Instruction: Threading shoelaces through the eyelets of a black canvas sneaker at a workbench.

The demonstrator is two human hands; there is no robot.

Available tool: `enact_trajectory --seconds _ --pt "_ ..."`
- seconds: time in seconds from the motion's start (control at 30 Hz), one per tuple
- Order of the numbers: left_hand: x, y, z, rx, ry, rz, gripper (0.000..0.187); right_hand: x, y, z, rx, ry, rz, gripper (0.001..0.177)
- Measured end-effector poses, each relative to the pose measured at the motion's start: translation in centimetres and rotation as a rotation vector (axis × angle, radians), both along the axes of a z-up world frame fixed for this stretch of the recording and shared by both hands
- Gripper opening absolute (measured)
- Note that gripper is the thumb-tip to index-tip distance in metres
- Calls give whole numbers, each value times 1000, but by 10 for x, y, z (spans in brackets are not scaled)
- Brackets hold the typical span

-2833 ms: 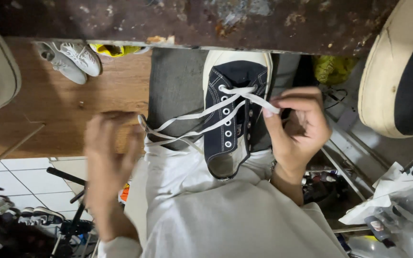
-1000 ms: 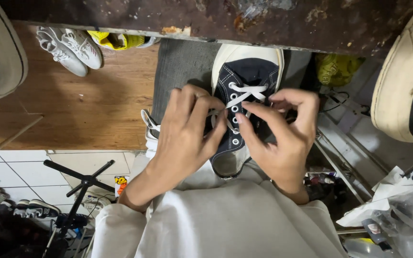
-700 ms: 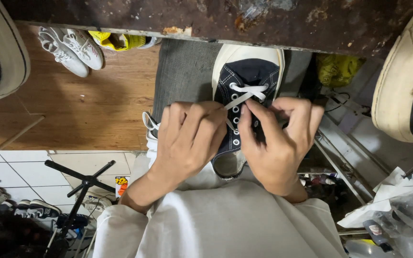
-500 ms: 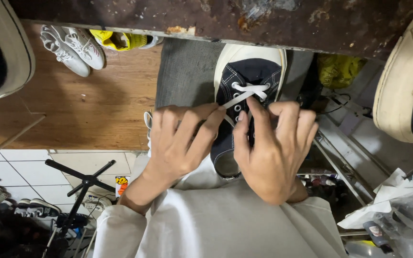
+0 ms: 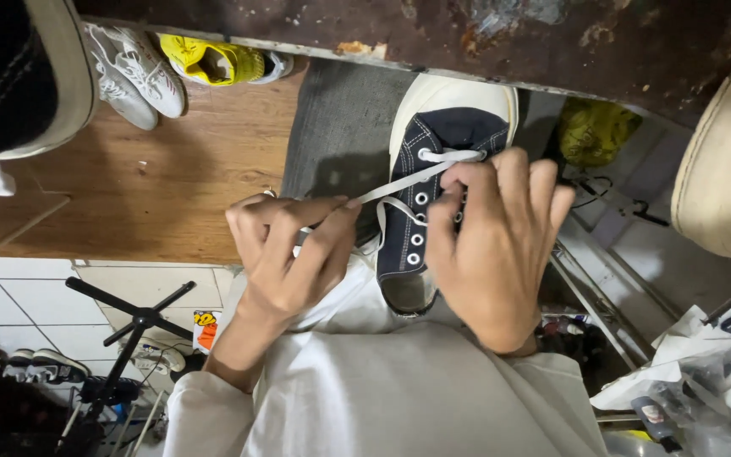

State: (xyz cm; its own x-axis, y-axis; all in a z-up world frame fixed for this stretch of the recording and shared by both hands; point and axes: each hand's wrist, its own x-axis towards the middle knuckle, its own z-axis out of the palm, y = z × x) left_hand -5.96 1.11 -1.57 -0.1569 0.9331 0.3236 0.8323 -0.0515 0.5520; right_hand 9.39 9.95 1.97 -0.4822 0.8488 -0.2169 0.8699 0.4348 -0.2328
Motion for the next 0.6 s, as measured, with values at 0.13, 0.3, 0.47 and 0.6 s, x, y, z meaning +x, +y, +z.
enact_trajectory --seconds 0.13,0.3,0.47,0.6 --pt "-1 -26 -23 -51 32 75 32 8 3 -4 -194 145 31 5" --pt "-14 -32 -26 -32 -21 81 21 28 4 -24 -351 427 14 12" --pt "-25 -55 -35 -102 20 88 23 31 3 -30 -424 575 -57 16" --pt "-35 -77 -52 -143 77 117 18 30 2 -31 -394 558 -69 18"
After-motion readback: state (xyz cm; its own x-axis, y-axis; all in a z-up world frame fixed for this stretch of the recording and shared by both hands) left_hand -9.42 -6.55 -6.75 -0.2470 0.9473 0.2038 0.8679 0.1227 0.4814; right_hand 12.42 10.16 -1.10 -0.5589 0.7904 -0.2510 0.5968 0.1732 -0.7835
